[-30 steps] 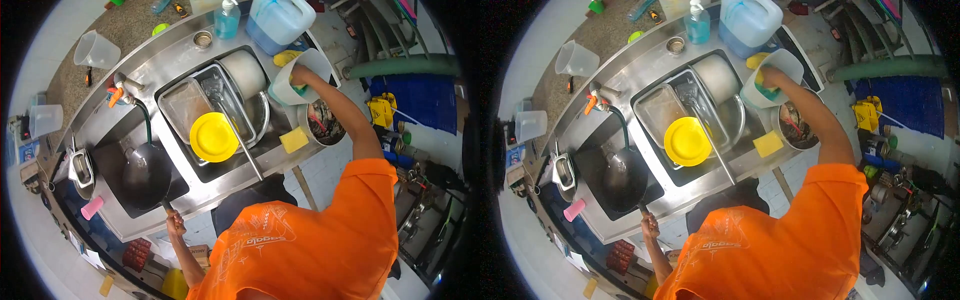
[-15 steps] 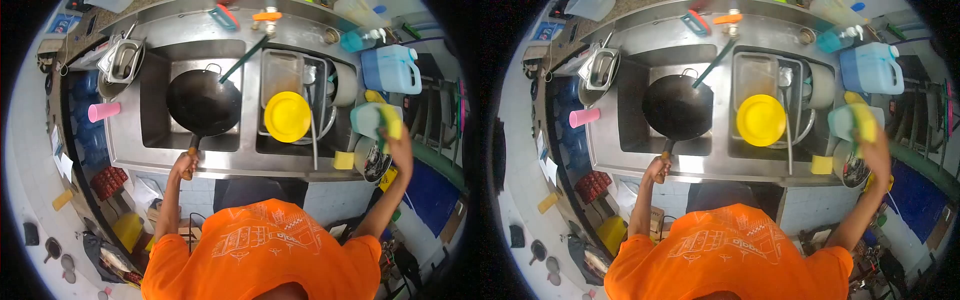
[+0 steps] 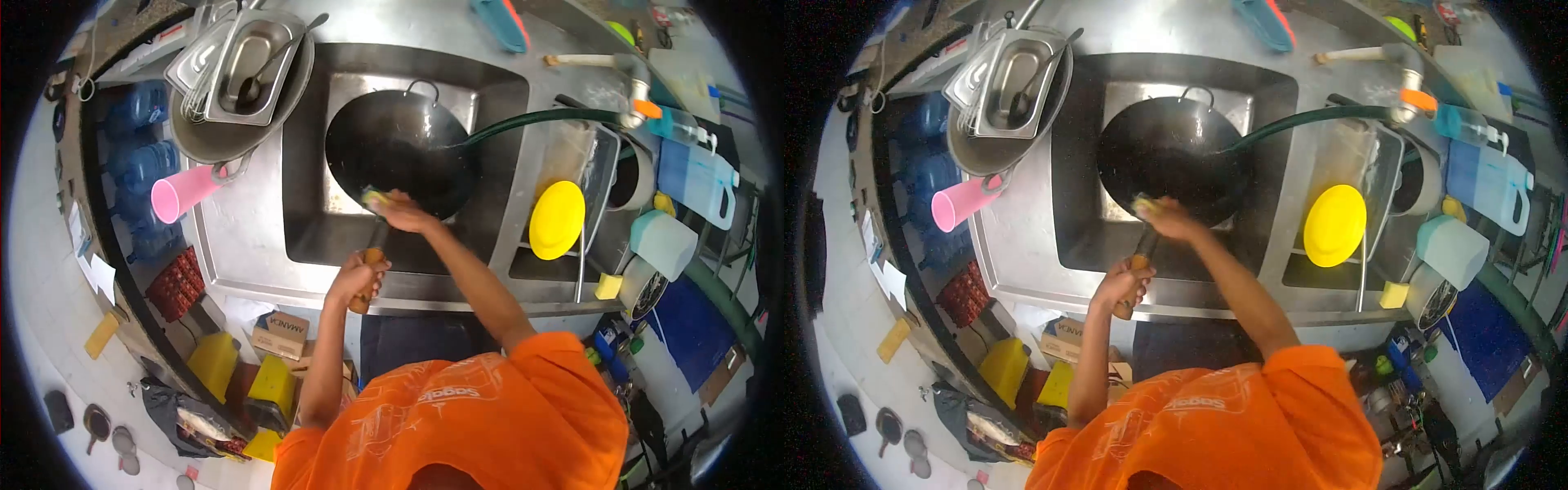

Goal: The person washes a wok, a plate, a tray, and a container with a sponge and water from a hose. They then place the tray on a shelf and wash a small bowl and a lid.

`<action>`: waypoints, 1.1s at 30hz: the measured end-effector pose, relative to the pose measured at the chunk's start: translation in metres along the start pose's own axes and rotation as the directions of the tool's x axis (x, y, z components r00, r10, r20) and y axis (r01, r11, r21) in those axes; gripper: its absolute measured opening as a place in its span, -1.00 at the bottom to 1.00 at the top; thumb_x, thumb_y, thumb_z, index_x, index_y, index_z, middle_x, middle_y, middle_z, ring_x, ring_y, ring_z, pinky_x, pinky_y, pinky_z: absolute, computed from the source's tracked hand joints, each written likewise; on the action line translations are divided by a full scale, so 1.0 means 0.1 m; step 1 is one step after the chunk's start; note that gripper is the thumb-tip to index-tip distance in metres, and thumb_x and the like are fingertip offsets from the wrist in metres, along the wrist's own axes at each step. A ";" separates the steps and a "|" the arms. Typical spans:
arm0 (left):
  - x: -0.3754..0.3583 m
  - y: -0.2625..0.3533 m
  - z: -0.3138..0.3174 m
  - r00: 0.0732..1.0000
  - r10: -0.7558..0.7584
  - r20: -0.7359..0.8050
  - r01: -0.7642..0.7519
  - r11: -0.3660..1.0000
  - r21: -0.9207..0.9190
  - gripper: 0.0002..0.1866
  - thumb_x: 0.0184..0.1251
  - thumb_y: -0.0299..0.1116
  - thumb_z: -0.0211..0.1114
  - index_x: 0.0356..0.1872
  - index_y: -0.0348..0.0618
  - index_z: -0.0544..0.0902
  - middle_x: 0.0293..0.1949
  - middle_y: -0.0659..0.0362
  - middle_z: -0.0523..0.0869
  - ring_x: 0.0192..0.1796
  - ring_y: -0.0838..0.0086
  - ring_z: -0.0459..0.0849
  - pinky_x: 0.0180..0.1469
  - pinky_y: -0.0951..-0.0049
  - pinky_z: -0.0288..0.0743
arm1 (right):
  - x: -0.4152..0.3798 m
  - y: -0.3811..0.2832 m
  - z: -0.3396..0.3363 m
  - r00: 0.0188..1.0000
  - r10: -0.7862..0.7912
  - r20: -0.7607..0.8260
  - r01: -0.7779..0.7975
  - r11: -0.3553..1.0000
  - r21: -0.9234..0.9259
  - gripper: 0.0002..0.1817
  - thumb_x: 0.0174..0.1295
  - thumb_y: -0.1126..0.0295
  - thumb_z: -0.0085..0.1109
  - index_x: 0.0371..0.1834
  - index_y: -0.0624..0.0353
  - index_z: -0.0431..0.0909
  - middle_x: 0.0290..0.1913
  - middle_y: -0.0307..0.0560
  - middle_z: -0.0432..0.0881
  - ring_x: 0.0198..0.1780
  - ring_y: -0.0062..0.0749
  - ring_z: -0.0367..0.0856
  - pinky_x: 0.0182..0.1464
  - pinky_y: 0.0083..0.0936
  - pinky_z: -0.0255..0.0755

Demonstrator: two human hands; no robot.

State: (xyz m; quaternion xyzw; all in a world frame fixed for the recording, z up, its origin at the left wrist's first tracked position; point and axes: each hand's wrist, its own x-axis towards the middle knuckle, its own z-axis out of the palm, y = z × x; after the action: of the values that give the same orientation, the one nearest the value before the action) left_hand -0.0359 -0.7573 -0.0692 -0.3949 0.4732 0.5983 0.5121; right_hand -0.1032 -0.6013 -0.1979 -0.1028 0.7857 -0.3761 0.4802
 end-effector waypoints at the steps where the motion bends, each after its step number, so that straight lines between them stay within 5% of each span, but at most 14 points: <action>1: 0.04 -0.01 -0.03 1.000 0.003 0.019 -0.003 1.000 -0.029 -0.76 0.17 -0.45 0.33 -0.25 -0.13 0.41 -0.57 0.25 0.47 -0.70 0.58 0.41 -0.68 0.52 0.35 | -0.13 0.05 -0.28 0.974 0.125 0.189 -0.099 0.985 -0.138 -0.33 0.34 -0.09 -0.14 0.44 -0.03 0.15 0.37 0.17 0.24 0.36 0.04 0.20 0.41 -0.16 0.01; 3: 0.01 0.03 -0.04 0.998 -0.045 0.047 0.048 0.997 -0.067 -0.74 0.14 -0.50 0.31 -0.23 -0.14 0.39 -0.59 0.24 0.46 -0.70 0.56 0.41 -0.68 0.51 0.34 | -0.03 0.87 -0.27 0.949 0.313 -0.018 -0.273 0.797 -0.539 -0.37 0.33 -0.01 -0.07 0.43 -0.07 0.19 0.27 0.17 0.35 0.30 0.07 0.28 0.32 -0.09 0.12; 5: 0.02 0.09 -0.09 0.991 -0.099 0.090 0.112 0.983 -0.146 -0.69 0.09 -0.59 0.26 -0.19 -0.15 0.35 -0.61 0.22 0.43 -0.69 0.53 0.43 -0.69 0.48 0.31 | 0.30 1.46 -0.31 0.855 0.209 -0.475 -0.461 0.726 -0.511 -0.33 0.31 -0.01 -0.04 0.44 -0.02 0.15 0.28 0.15 0.33 0.31 0.06 0.25 0.32 -0.06 0.10; 10: 0.13 0.22 -0.27 0.975 -0.208 0.073 0.215 0.972 -0.099 -0.70 0.08 -0.62 0.19 -0.21 -0.13 0.32 -0.62 0.25 0.40 -0.72 0.57 0.38 -0.71 0.50 0.31 | 0.85 0.81 0.63 0.908 -0.078 -0.413 -0.052 0.954 -0.294 -0.30 0.33 -0.02 -0.06 0.44 0.13 0.13 0.23 0.20 0.33 0.22 0.06 0.27 0.29 -0.07 0.08; 13: 0.10 0.32 -0.37 0.975 -0.195 0.109 0.205 0.974 -0.097 -0.67 0.07 -0.61 0.22 -0.14 -0.15 0.36 -0.61 0.26 0.40 -0.70 0.57 0.41 -0.70 0.49 0.32 | 0.32 0.86 -0.26 0.969 0.228 -0.092 -0.246 0.882 -0.403 -0.28 0.33 -0.04 -0.07 0.44 0.16 0.11 0.20 0.21 0.34 0.22 0.07 0.28 0.23 -0.07 0.13; 15: 0.17 0.27 -0.41 0.973 -0.204 0.109 0.213 0.974 -0.081 -0.67 0.08 -0.61 0.22 -0.13 -0.16 0.37 -0.62 0.26 0.40 -0.70 0.57 0.41 -0.70 0.49 0.32 | 0.61 1.66 -0.42 0.760 0.077 -0.646 -0.491 0.719 -0.492 -0.26 0.29 0.03 0.01 0.44 0.20 0.09 0.15 0.19 0.38 0.15 0.04 0.36 0.16 -0.05 0.20; 17: 0.20 0.41 -0.37 0.963 -0.264 0.057 0.261 0.964 0.060 -0.67 0.09 -0.59 0.21 -0.11 -0.17 0.38 -0.63 0.26 0.41 -0.69 0.58 0.42 -0.69 0.50 0.33 | 1.16 1.38 -0.79 0.580 0.354 -0.734 -0.602 0.793 -0.093 -0.31 0.24 0.15 0.11 0.38 0.23 0.16 0.07 0.19 0.42 0.03 0.03 0.43 0.08 -0.04 0.24; 19: 0.24 0.50 -0.36 0.966 -0.258 0.026 0.253 0.960 0.118 -0.68 0.08 -0.59 0.20 -0.12 -0.17 0.37 -0.64 0.26 0.42 -0.69 0.58 0.42 -0.69 0.50 0.33 | 2.00 1.25 -0.60 0.295 -0.087 -0.951 -0.165 0.976 -0.141 -0.20 0.16 0.09 0.23 0.41 0.21 0.14 0.05 0.22 0.45 0.04 0.14 0.42 0.09 0.05 0.20; 24: 0.16 0.75 -0.49 0.950 -0.312 -0.004 0.305 0.926 0.221 -0.67 0.05 -0.57 0.19 -0.12 -0.18 0.38 -0.64 0.26 0.44 -0.70 0.60 0.42 -0.70 0.54 0.33 | 1.58 0.23 0.35 0.793 -0.316 -0.521 0.373 0.928 0.006 -0.20 0.29 0.08 0.06 0.52 0.00 -0.07 0.24 0.31 0.18 0.28 0.26 0.12 0.35 0.10 0.00; 26: 0.18 0.67 -0.53 0.954 -0.301 0.000 0.294 0.932 0.213 -0.67 0.05 -0.57 0.19 -0.12 -0.18 0.38 -0.64 0.26 0.44 -0.71 0.60 0.41 -0.70 0.54 0.33 | 1.33 0.56 0.13 0.818 -0.463 -0.342 0.429 0.886 -0.176 -0.22 0.29 0.11 0.06 0.53 -0.13 -0.10 0.18 0.29 0.29 0.23 0.24 0.23 0.33 0.11 0.03; 28: 0.23 0.59 -0.57 0.960 -0.280 -0.003 0.274 0.938 0.211 -0.67 0.05 -0.57 0.20 -0.13 -0.19 0.38 -0.64 0.26 0.44 -0.71 0.61 0.41 -0.70 0.54 0.33 | 1.64 1.17 -0.38 0.929 -0.225 -0.294 0.182 0.969 -0.166 -0.25 0.28 0.13 0.08 0.50 -0.04 -0.01 0.13 0.26 0.37 0.20 0.18 0.31 0.29 0.11 0.10; 30: 0.32 0.51 -0.58 0.946 -0.324 -0.004 0.315 0.915 0.253 -0.66 0.07 -0.60 0.22 -0.13 -0.14 0.37 -0.64 0.24 0.47 -0.71 0.59 0.40 -0.70 0.52 0.30 | 1.96 1.23 -0.74 0.407 0.022 -0.913 -0.403 0.902 -0.158 -0.30 0.20 0.22 0.18 0.42 0.04 0.18 0.01 0.23 0.47 0.15 0.10 0.38 0.25 0.13 0.07; 32: 0.40 0.46 -0.60 0.956 -0.290 -0.037 0.291 0.931 0.221 -0.65 0.07 -0.61 0.22 -0.11 -0.16 0.38 -0.62 0.23 0.49 -0.70 0.58 0.41 -0.69 0.51 0.31 | 2.39 0.91 -0.94 0.158 0.092 -0.983 -0.268 0.962 0.047 -0.31 0.24 0.15 0.14 0.43 0.04 0.16 0.05 0.24 0.45 0.18 0.15 0.34 0.25 0.14 0.06; 33: 0.43 0.51 -0.63 0.954 -0.290 -0.075 0.299 0.898 0.322 -0.64 0.07 -0.61 0.22 -0.08 -0.17 0.38 -0.62 0.22 0.49 -0.70 0.58 0.41 -0.69 0.51 0.31 | 2.43 0.67 -0.87 0.353 0.043 -0.934 -0.090 0.996 0.012 -0.29 0.26 0.17 0.08 0.45 0.07 0.08 0.09 0.26 0.39 0.14 0.17 0.32 0.24 0.17 0.04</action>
State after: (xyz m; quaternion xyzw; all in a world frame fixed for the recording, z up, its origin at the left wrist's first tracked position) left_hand -0.0944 -0.8095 -0.1170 -0.3779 0.5077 0.4213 0.6495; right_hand -0.2878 -0.6390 -0.3863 0.1506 0.9304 -0.3321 -0.0376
